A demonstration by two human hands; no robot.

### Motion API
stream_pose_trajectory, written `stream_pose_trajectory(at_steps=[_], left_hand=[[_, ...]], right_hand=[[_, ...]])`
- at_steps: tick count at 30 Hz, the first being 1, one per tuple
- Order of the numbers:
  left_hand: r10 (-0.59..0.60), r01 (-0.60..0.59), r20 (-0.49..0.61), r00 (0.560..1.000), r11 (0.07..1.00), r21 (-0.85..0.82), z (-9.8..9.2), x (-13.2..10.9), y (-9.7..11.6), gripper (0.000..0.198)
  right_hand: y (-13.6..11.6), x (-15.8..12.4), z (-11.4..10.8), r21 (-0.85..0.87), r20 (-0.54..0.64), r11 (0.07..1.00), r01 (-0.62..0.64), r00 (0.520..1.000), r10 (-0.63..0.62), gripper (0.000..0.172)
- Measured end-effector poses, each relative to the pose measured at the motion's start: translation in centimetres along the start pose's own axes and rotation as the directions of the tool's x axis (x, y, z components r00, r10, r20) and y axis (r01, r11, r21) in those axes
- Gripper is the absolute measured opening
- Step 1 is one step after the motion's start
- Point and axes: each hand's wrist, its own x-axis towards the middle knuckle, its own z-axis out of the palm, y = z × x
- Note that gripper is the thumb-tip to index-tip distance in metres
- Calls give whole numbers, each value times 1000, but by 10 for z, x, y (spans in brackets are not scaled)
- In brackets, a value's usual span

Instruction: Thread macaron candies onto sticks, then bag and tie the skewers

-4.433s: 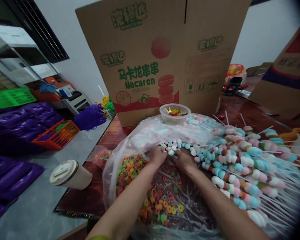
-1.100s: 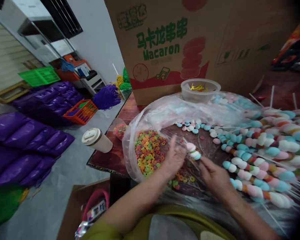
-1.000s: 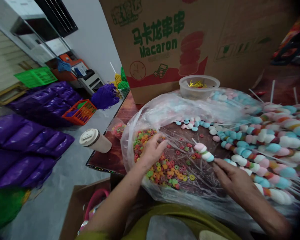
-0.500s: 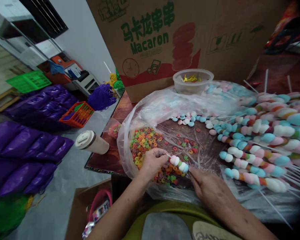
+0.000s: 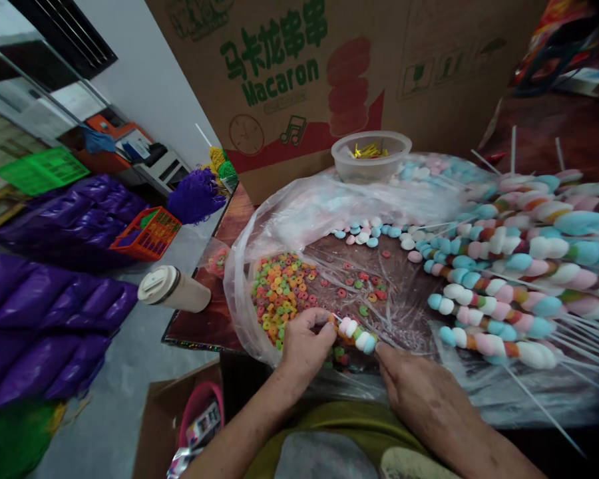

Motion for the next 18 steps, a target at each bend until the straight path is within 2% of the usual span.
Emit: stream_pose_trajectory(at_steps=[2, 7, 10, 12, 14, 16, 18], left_hand=[[12, -12, 17, 1000, 1000, 23, -1, -1, -1, 12], [-201, 194, -41, 979, 972, -136, -7, 9, 0, 14], [-247, 234, -57, 967, 957, -172, -7, 13, 0, 15], [-174, 167, -77, 982, 982, -94, -5, 9, -2, 12], [-21, 25, -66, 998, 997, 67, -3, 1, -3, 10], [143, -141, 7, 990, 963, 230, -3, -7, -3, 11], [250, -280, 133, 959, 906, 319, -9, -9, 1, 17]], right_hand=[[-2, 1, 0, -14, 2, 1000, 4, 1000, -4, 22], [1, -1, 2, 15, -64, 1000, 26, 998, -25, 22], [2, -1, 2, 50, -56, 998, 36, 998, -33, 23], [-2, -1, 1, 43, -14, 998, 35, 999, -35, 24], [-6, 1, 0, 21, 8, 999, 24, 1000, -24, 24], [-8, 3, 1, 5, 10, 1000, 9, 1000, -9, 25], [-6, 7, 3, 42, 5, 999, 19, 1000, -20, 26]])
